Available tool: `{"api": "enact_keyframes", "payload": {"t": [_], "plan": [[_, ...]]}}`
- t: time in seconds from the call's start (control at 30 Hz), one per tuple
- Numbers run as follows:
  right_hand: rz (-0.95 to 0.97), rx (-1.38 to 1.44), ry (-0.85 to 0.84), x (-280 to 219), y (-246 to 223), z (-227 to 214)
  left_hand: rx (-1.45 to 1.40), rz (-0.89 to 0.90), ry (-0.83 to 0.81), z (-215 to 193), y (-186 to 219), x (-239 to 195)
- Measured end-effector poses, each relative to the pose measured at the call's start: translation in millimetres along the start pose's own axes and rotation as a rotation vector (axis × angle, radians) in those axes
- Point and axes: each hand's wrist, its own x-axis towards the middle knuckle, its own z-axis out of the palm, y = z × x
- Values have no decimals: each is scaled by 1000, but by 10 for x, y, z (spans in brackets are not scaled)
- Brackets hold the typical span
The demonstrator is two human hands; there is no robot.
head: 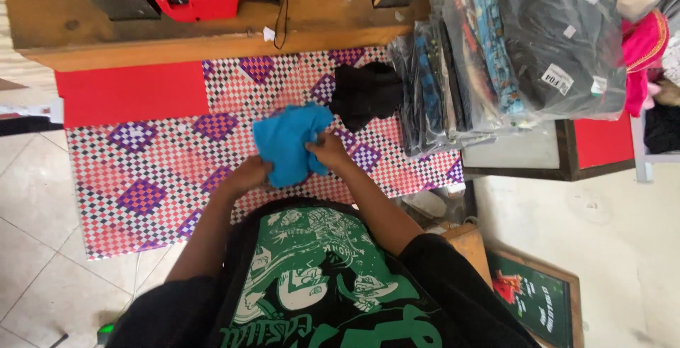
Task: The person picks up a packaged item, sets it aside, and then carefully folds a blue shirt on a counter.
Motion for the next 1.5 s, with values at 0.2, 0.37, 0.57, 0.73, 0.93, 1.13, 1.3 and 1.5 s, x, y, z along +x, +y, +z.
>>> {"api": "enact_keyframes", "payload": {"t": [0.2, 0.37, 0.57, 0.73, 0.93, 1.13, 1.3, 1.5], "plan": [[-468, 28, 102, -883, -1218, -621, 537, 160, 43, -235, -697, 535], [-681, 143, -32, -1108, -1510, -944, 313, 599, 299, -367, 564, -568], [-788, 147, -127, -1879, -2208, -1280, -127, 1070, 69, -251, 1067, -608], [-786, 95, -20, -2108, -2267, -1496, -167, 989, -81, -203, 1109, -573], [-742, 136, 3, -2136, -2151, -1596, -314, 1098, 41, -329, 1239, -934], [-862, 232, 41, -2133, -2204, -1528, -265, 1155, 143, -353, 1208, -1065], [-921, 336, 168, -2292, -2390, -1383, -450, 1030, 42, -255, 1028, -763], [-963, 269, 242, -2229, -2322, -1322, -381, 974, 130, -168, 1161, -943]]}}
